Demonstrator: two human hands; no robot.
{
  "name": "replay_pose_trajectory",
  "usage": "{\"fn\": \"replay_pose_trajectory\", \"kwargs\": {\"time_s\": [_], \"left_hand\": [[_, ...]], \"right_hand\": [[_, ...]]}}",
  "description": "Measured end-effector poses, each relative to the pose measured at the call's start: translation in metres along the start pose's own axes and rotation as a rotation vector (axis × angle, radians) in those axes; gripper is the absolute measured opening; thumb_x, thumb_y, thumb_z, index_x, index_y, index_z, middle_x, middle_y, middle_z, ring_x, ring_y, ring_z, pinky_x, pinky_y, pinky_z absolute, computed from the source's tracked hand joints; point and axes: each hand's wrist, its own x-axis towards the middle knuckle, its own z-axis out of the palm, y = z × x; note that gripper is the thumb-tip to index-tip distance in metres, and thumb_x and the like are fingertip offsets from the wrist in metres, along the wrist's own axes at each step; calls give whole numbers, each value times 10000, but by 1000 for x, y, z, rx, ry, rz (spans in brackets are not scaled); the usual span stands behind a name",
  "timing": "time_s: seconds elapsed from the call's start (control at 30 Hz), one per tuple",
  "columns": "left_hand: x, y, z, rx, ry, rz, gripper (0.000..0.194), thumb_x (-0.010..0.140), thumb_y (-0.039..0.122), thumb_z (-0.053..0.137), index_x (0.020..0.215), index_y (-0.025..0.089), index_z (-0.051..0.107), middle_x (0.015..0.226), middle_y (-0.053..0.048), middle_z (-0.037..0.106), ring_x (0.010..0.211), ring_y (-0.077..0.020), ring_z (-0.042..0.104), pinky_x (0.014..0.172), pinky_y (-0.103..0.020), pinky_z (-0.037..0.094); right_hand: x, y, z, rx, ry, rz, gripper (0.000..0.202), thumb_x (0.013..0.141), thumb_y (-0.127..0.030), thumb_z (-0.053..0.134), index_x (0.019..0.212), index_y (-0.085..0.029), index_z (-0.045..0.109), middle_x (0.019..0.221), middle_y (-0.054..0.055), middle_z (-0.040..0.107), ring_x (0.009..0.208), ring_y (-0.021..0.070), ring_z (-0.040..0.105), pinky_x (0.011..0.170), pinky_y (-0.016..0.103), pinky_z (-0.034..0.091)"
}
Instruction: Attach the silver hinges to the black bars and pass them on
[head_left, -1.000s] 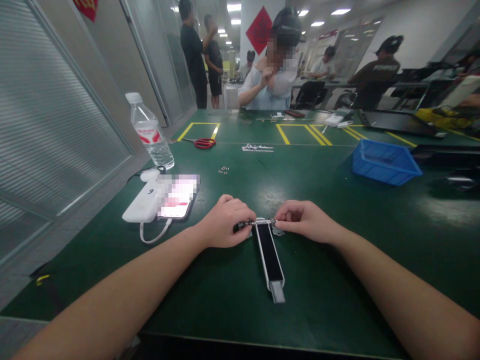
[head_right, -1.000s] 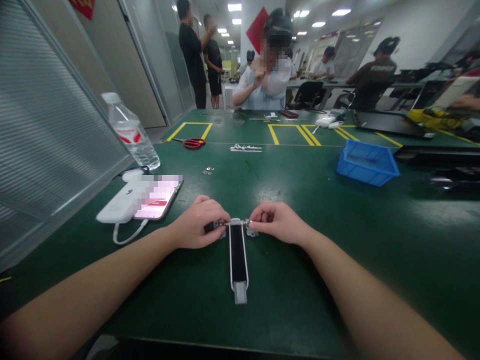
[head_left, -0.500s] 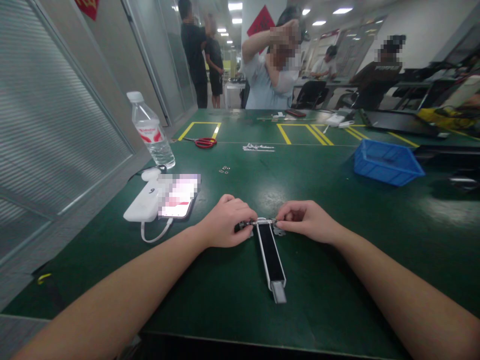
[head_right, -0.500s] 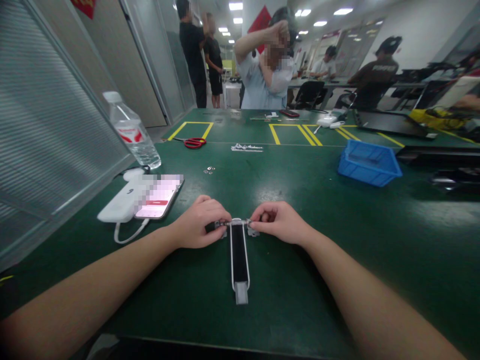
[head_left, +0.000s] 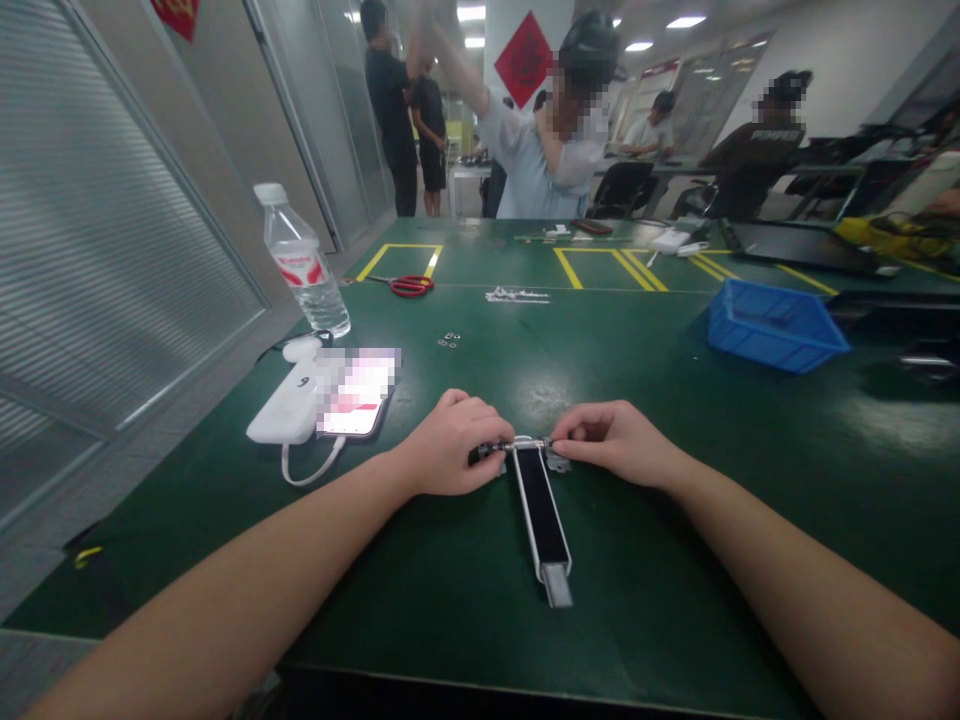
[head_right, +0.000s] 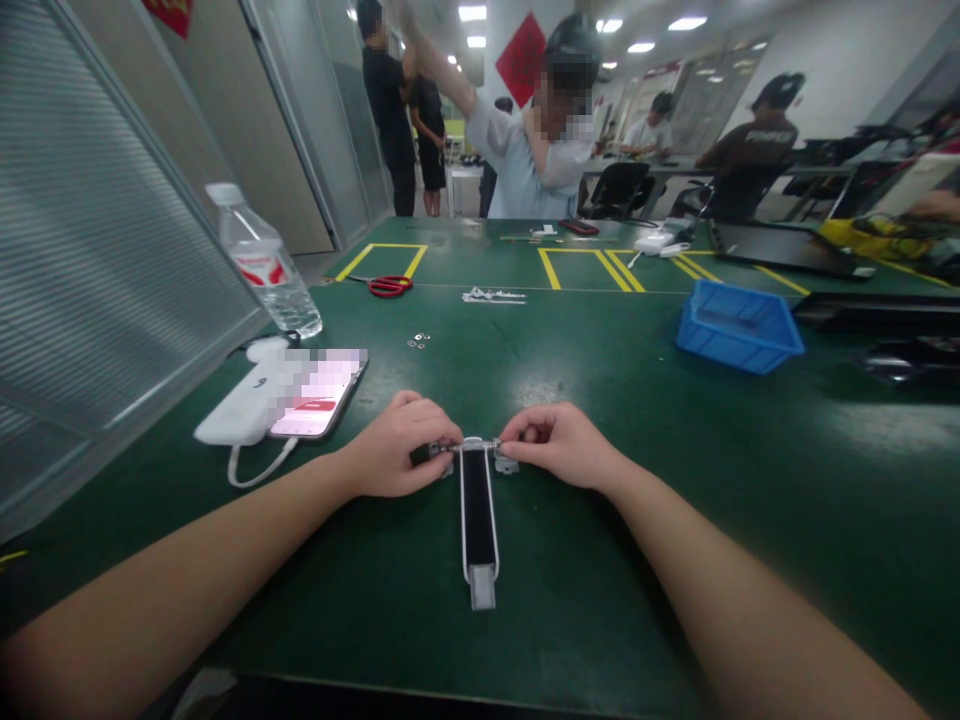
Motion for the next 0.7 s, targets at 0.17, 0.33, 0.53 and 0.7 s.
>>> {"fn": "replay_pose_trajectory", "kwargs": {"time_s": [0.17,0.33,0.53,0.7], "left_hand": [[0,0,0,10,-12,-6,143,819,212,494,899,191,611,834,-9,653,826,-165,577,833,-347,314],[0,0,0,19,-18,-9,147,819,212,495,906,192,612,840,-9,652,835,-170,573,837,-348,318],[0,1,-1,9,-26,-14,151,822,218,490,906,195,613,845,-18,659,842,-177,572,835,-347,318],[0,1,-1,1,-17,-1,146,817,211,496,902,188,612,840,-15,652,831,-174,574,825,-346,310]], "right_hand": [[0,1,-1,-19,4,-29,249,705,-378,744,807,-151,728,603,0,600,528,90,467,493,239,350],[0,1,-3,-19,-9,-47,270,726,-407,730,831,-158,738,612,-3,587,524,89,450,482,242,343],[-1,-2,-2,6,-22,-8,293,723,-424,735,843,-157,721,563,-23,557,511,87,462,476,235,358],[0,-1,-2,8,3,6,311,703,-412,751,874,-157,705,584,-26,568,522,88,475,489,237,370]]}}
